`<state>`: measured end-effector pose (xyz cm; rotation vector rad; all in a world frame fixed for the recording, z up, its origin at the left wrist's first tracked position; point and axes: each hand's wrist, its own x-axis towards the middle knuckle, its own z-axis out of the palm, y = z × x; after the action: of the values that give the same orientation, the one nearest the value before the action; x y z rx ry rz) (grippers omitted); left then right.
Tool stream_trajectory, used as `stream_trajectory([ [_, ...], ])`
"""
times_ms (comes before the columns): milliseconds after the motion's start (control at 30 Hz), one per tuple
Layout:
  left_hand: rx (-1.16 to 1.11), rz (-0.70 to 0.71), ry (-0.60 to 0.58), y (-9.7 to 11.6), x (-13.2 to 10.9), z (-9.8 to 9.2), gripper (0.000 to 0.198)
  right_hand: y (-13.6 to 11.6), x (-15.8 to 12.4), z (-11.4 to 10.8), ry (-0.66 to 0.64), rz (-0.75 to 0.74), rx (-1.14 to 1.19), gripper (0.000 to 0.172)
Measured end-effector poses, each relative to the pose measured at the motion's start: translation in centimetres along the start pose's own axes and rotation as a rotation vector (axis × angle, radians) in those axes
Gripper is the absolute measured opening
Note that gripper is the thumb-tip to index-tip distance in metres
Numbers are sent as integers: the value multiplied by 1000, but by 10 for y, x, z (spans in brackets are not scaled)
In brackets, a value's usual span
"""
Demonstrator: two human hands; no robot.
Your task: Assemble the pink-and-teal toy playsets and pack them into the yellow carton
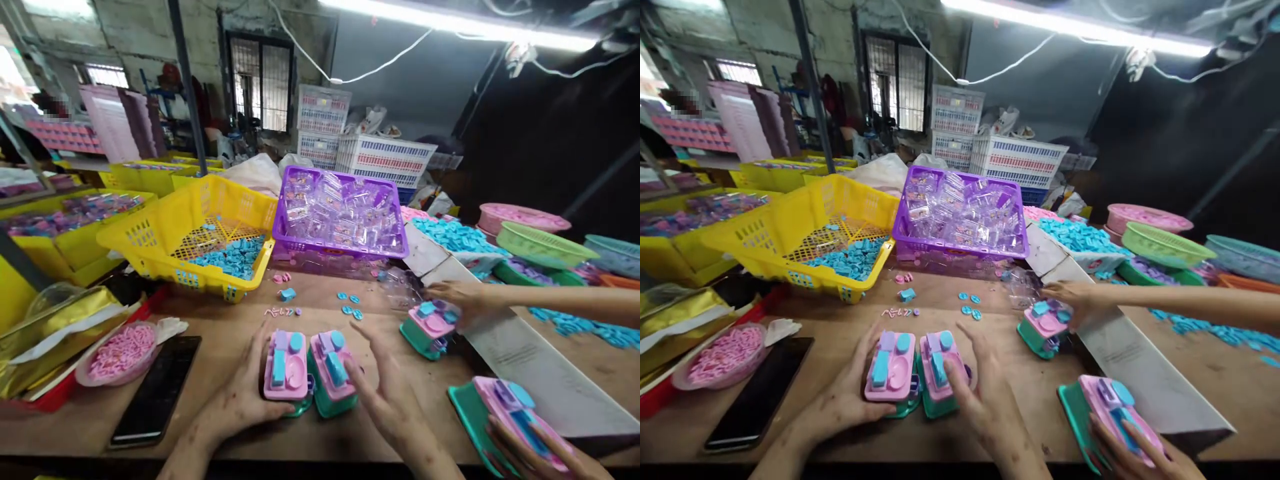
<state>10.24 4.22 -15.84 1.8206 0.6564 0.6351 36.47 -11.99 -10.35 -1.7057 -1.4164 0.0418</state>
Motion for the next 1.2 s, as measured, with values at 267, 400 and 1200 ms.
stream_trajectory([
  [267, -60, 58, 8, -27, -4, 9, 138, -37, 236, 23, -108, 4, -250, 23],
  [400, -12, 64, 74, -43, 2, 19, 136, -41, 323, 57, -175, 24, -425, 25],
  [1200, -13, 199, 29, -32, 3, 8, 132, -15, 425, 25, 35, 244, -640, 67],
])
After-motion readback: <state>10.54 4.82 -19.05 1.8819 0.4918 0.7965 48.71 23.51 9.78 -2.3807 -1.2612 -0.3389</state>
